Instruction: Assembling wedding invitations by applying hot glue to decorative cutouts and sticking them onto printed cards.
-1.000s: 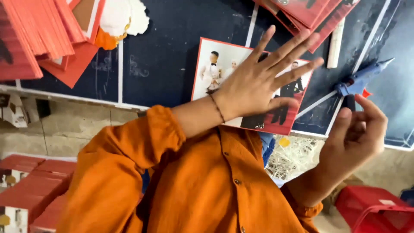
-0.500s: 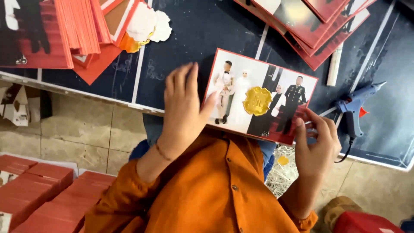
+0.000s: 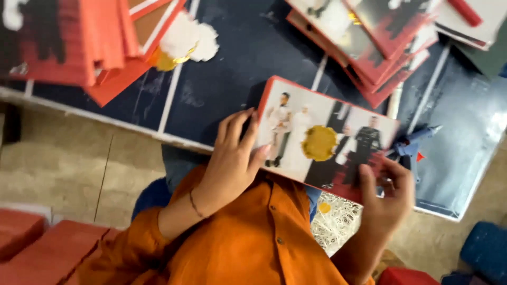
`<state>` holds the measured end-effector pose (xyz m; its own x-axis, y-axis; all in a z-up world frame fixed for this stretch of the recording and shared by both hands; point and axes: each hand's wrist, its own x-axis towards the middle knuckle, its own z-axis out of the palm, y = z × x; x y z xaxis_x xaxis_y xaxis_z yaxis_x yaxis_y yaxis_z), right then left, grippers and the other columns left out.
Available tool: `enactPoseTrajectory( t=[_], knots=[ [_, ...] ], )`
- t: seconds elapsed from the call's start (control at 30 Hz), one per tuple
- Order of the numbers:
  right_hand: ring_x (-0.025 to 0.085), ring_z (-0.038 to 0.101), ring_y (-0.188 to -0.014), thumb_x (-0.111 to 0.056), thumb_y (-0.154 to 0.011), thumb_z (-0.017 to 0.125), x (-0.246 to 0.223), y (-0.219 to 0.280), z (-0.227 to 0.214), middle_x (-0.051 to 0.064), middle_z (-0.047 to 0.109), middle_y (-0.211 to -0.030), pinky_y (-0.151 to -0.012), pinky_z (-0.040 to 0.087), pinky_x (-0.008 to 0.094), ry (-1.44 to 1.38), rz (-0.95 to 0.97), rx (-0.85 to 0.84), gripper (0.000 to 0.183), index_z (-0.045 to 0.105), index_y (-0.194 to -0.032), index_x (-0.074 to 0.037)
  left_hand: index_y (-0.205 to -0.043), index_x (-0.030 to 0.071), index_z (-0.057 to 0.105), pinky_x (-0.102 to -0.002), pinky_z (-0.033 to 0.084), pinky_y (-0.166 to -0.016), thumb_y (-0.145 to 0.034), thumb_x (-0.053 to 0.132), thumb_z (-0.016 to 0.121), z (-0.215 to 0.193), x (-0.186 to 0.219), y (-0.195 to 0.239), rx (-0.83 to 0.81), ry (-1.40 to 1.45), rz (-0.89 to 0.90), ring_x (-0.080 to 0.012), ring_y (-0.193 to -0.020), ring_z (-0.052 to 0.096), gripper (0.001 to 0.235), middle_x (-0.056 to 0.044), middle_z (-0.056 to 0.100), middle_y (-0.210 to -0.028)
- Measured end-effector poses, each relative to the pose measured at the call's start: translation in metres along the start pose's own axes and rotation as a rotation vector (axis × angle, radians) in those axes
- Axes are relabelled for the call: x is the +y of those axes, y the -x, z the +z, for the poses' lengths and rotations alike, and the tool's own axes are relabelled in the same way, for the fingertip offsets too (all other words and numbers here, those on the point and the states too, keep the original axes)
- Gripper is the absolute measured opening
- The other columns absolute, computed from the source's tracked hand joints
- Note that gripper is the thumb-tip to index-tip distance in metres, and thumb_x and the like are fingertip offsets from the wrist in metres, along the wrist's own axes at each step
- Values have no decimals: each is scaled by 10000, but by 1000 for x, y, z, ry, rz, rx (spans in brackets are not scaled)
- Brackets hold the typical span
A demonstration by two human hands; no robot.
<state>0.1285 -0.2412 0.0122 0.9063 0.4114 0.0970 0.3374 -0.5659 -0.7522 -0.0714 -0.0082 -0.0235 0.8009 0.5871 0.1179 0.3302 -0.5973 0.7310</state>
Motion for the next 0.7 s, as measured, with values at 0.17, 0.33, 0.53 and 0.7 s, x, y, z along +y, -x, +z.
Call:
enactPoseTrajectory(
  t=[0.17,0.33,0.53,0.7],
  knots=[
    [35,677,-884,-128,-1142,630,-12,-20,-8,23,721,-1091,-792,591,149,-506,257,-235,147,575,-1270,-83,-1471,-23,618,-581,488,-1142,-1139,398,577,-23,-37,-26,34,-49,19,-453,-1334,530,538,-271,567,-1443],
    [31,657,-833,-277,-1074,714,-59,-61,6,-45,715,-1019,-726,507,147,-540,244,-160,226,689,-1234,-120,-1383,-7,676,-514,518,-1094,-1042,237,856,-54,-118,-88,346,-459,-30,-397,-1270,591,455,-210,606,-1367],
    [128,798,-1167,-510,-1077,581,-26,-118,11,53,761,-1513,-937,787,303,-472,67,63,535,718,-1407,-113,-1331,166,721,-433,526,-775,-863,815,820,-62,-160,-116,242,-1096,151,-262,-1099,570,806,4,632,-1259],
    [345,683,-1204,-246,-1340,457,-22,-68,18,266,530,-1567,-933,613,399,-397,-209,-81,415,313,-1705,-108,-1582,-19,543,-355,609,-1041,-1020,851,701,-48,-149,-90,136,-982,109,-271,-1392,561,1048,-139,606,-1535]
  ],
)
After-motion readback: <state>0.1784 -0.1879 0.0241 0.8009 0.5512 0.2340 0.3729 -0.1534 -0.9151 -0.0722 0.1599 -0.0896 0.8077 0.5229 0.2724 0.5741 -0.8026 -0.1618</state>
